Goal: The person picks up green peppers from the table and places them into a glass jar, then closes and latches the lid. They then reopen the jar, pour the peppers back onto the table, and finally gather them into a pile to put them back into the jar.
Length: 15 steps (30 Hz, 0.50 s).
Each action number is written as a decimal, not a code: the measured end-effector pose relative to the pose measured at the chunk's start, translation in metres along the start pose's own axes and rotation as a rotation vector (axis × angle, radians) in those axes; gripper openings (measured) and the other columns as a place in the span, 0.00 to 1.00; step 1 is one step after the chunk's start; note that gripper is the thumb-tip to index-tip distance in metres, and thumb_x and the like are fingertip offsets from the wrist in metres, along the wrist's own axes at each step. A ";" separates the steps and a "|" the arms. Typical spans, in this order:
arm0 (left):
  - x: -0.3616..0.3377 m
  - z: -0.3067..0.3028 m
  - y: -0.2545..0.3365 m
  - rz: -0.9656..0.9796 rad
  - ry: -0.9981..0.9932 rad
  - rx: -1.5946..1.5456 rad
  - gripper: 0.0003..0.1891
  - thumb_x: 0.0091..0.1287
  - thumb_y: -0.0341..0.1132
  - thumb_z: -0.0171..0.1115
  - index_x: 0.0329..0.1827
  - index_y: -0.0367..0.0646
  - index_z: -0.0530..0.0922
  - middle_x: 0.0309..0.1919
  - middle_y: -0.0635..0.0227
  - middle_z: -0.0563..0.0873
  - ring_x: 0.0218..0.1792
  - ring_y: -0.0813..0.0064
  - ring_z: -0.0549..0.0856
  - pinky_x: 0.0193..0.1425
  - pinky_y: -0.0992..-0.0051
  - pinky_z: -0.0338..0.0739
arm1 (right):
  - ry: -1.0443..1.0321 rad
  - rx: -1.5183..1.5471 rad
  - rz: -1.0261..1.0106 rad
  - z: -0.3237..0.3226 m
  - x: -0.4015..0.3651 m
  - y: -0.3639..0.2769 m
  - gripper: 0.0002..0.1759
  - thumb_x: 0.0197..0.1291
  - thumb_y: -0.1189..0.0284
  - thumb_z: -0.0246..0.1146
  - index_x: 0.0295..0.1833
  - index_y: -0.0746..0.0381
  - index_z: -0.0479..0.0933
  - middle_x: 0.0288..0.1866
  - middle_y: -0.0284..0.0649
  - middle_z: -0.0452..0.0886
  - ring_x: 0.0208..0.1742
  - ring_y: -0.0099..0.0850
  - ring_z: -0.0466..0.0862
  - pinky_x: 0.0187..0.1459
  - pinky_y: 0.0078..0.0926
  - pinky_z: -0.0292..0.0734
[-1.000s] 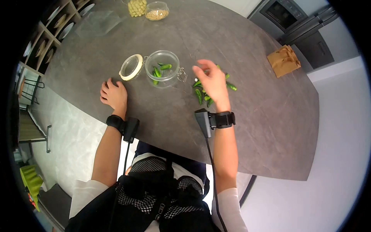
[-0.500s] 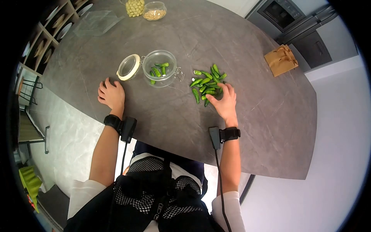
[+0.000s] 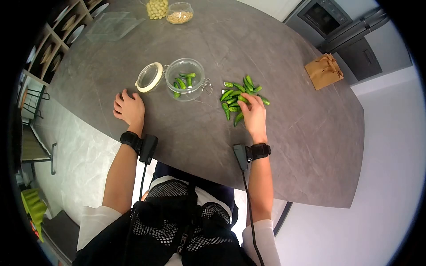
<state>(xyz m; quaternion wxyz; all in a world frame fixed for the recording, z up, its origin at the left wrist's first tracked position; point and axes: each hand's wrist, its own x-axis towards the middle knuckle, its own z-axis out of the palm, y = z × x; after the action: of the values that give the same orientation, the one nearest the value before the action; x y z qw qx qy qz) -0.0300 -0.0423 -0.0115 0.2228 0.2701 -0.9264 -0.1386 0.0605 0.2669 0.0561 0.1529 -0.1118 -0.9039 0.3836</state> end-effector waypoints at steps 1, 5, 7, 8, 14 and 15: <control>0.000 0.000 0.000 0.000 0.002 -0.002 0.20 0.60 0.42 0.49 0.55 0.47 0.70 0.60 0.61 0.66 0.63 0.60 0.59 0.64 0.51 0.47 | 0.011 0.037 -0.010 0.002 0.005 -0.007 0.14 0.53 0.73 0.62 0.46 0.62 0.76 0.40 0.42 0.77 0.31 0.30 0.78 0.36 0.25 0.73; 0.000 0.001 0.000 0.003 0.008 -0.021 0.20 0.60 0.42 0.49 0.55 0.47 0.70 0.60 0.62 0.66 0.63 0.60 0.59 0.64 0.51 0.47 | -0.030 0.162 -0.141 0.017 0.018 -0.054 0.14 0.54 0.71 0.62 0.46 0.63 0.76 0.36 0.44 0.79 0.33 0.30 0.80 0.36 0.25 0.74; 0.000 0.001 0.000 0.002 0.005 -0.018 0.20 0.60 0.41 0.49 0.55 0.47 0.70 0.60 0.61 0.66 0.63 0.60 0.59 0.64 0.51 0.47 | -0.083 0.203 -0.184 0.028 0.025 -0.077 0.15 0.53 0.70 0.62 0.47 0.63 0.75 0.37 0.45 0.79 0.33 0.30 0.80 0.36 0.26 0.74; 0.000 0.001 0.000 0.001 0.003 -0.016 0.20 0.60 0.41 0.49 0.55 0.47 0.70 0.60 0.61 0.66 0.63 0.60 0.59 0.64 0.51 0.47 | -0.125 0.223 -0.173 0.033 0.029 -0.088 0.17 0.53 0.70 0.63 0.48 0.63 0.74 0.38 0.45 0.79 0.33 0.30 0.80 0.36 0.26 0.74; 0.000 0.001 -0.001 0.001 0.005 -0.014 0.20 0.60 0.41 0.49 0.55 0.47 0.70 0.60 0.61 0.66 0.63 0.60 0.59 0.64 0.51 0.47 | -0.122 0.330 -0.217 0.046 0.039 -0.094 0.23 0.52 0.69 0.63 0.54 0.63 0.70 0.46 0.45 0.77 0.33 0.31 0.79 0.36 0.26 0.74; 0.001 0.000 0.000 0.001 0.004 -0.018 0.20 0.60 0.41 0.49 0.55 0.47 0.70 0.60 0.61 0.66 0.63 0.60 0.59 0.64 0.51 0.47 | -0.104 0.355 -0.227 0.044 0.038 -0.087 0.24 0.51 0.69 0.63 0.55 0.63 0.69 0.47 0.44 0.76 0.33 0.30 0.79 0.36 0.25 0.74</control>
<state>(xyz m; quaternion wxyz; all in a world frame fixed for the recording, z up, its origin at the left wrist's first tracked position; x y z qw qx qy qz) -0.0309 -0.0425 -0.0114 0.2273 0.2681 -0.9247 -0.1462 0.0020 0.1911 0.0980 0.1657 0.0392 -0.8355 0.5225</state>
